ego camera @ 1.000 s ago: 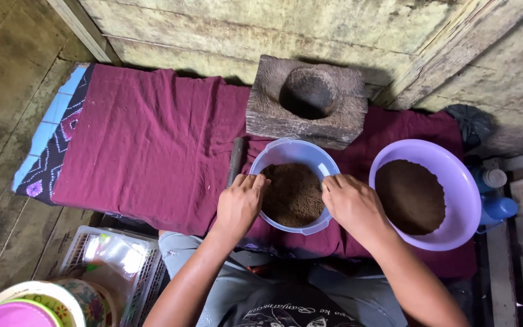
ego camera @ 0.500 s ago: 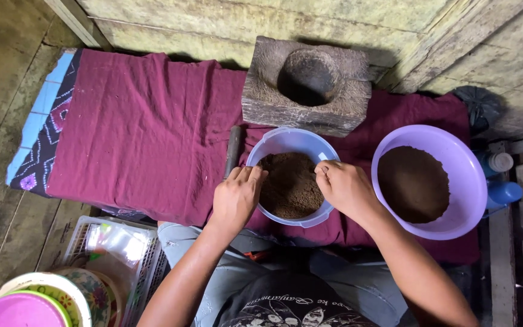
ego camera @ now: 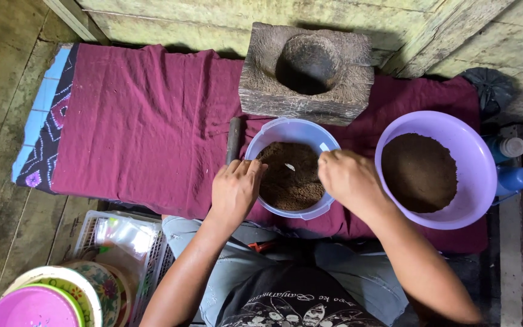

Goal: The person scoops a brown granular substance from a clear plastic container into a purple bowl using a white spoon. They then use a wooden pestle to grind the substance inside a stone mortar placed on a maroon cloth.

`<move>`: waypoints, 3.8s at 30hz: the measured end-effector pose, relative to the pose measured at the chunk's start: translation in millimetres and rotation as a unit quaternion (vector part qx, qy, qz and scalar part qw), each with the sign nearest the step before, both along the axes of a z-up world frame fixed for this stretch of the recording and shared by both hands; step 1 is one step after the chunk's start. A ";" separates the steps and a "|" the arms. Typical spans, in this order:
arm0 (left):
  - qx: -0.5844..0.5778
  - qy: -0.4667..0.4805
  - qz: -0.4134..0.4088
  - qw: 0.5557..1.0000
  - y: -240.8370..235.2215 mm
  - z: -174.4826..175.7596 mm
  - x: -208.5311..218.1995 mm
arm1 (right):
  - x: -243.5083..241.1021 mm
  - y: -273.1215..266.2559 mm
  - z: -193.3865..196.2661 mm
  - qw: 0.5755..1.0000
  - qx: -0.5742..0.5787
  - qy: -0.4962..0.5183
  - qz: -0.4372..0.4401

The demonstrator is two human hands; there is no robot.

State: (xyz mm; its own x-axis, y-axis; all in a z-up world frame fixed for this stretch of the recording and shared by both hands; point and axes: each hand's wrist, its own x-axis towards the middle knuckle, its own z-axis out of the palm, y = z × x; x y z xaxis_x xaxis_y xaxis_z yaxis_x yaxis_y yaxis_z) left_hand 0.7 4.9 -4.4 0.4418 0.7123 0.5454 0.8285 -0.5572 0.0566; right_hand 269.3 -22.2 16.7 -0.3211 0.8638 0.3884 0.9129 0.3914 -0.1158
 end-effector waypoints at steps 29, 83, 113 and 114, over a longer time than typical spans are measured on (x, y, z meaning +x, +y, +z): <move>-0.043 -0.046 -0.030 0.998 9.7 9.2 14.7 | -15.0 -0.5 -4.3 0.992 0.091 0.074 0.035; -0.148 0.012 -0.053 0.987 -3.3 43.3 -6.2 | -20.2 -10.6 48.2 0.980 -0.055 0.117 0.152; -0.128 0.014 -0.056 0.990 -21.9 21.7 -0.6 | -1.5 -28.5 -19.1 0.996 0.036 -0.010 0.081; -0.121 0.002 -0.065 0.991 -21.7 18.6 3.5 | -3.1 -29.1 -34.0 0.996 0.035 0.002 0.076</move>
